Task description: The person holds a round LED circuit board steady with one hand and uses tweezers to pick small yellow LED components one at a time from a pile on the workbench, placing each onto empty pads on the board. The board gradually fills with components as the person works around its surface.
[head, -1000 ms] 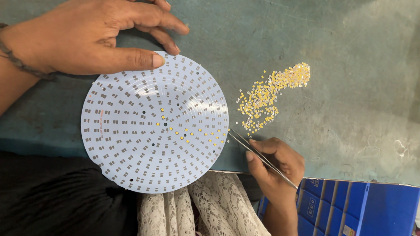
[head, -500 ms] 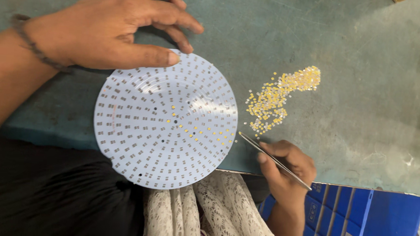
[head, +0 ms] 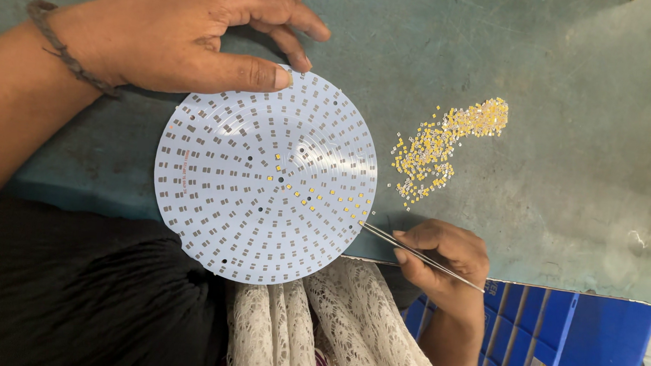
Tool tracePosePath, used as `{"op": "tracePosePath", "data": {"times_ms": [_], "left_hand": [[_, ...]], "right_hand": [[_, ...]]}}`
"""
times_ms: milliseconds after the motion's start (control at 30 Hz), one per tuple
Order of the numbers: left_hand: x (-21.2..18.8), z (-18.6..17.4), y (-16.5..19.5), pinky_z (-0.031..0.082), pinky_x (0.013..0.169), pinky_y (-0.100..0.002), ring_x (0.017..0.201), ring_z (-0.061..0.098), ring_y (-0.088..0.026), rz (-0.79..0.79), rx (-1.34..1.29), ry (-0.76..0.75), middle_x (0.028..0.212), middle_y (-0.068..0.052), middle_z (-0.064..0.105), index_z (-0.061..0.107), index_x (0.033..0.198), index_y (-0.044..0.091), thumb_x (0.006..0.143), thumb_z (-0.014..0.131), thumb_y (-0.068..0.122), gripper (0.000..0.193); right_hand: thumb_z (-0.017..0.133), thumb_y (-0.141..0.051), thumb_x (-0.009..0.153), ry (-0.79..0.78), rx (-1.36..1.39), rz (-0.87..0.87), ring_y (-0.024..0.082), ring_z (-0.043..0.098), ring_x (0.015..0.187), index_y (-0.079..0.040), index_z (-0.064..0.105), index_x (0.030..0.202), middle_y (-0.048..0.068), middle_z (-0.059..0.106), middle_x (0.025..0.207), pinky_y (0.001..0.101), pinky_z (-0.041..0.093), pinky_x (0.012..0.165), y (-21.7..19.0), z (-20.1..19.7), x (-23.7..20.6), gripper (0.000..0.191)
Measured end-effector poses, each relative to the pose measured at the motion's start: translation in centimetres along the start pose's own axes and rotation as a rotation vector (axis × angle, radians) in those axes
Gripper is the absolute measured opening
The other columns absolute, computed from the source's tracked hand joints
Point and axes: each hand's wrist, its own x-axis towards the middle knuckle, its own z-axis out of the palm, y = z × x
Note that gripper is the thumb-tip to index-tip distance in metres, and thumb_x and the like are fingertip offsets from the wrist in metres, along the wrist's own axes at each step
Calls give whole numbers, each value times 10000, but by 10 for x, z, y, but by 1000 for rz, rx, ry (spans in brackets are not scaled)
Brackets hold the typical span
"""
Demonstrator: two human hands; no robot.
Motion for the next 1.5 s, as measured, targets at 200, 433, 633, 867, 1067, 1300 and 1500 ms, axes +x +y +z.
{"op": "tracePosePath", "data": {"times_ms": [200,433,633,867,1067,1300,1500], "left_hand": [[1,-1,5,516,987,-387,1119,709,-225,-45,-33,-12,1197,-121,710,638,1328,15,897,711,280,511],[4,-4,6,390,1069,-440,1268,588,-282,94,92,23,1071,-67,777,666,1301,13,850,718,269,521],[0,-3,8,419,1059,-419,1220,637,-227,-12,-6,1,1082,-69,766,658,1313,20,854,707,271,526],[3,-3,4,397,1074,-452,1279,584,-281,94,63,23,1053,-74,771,663,1293,13,861,705,270,504],[3,-3,4,392,1093,-450,1285,582,-266,98,65,25,1053,-70,766,660,1298,11,869,702,270,503],[0,-3,7,439,1038,-400,1196,648,-236,14,8,11,1082,-90,765,655,1308,6,864,714,250,510],[-1,-2,6,518,980,-356,1099,711,-211,-57,-19,-12,1114,-110,748,652,1318,3,882,716,257,508]], "right_hand": [[811,-44,801,2,2,-9,151,704,698,11,650,802,93,714,791,244,535,628,3,-1,-4,170],[794,-42,852,324,-33,186,120,589,670,62,703,915,90,671,772,223,440,631,12,-15,-22,152],[786,-23,842,269,-57,123,126,669,745,41,676,886,99,699,821,230,529,701,14,-13,-24,135],[795,-17,852,265,-95,137,119,665,716,41,682,870,96,716,810,225,515,666,11,-11,-21,128],[796,-38,854,213,-61,63,127,694,760,35,677,887,94,714,828,231,542,699,13,-13,-21,144],[809,-63,839,194,-46,75,110,663,708,46,701,914,95,722,818,219,507,648,14,-16,-21,170],[816,-65,826,168,-98,61,105,651,705,42,704,909,94,723,825,212,485,636,11,-17,-19,176]]}}
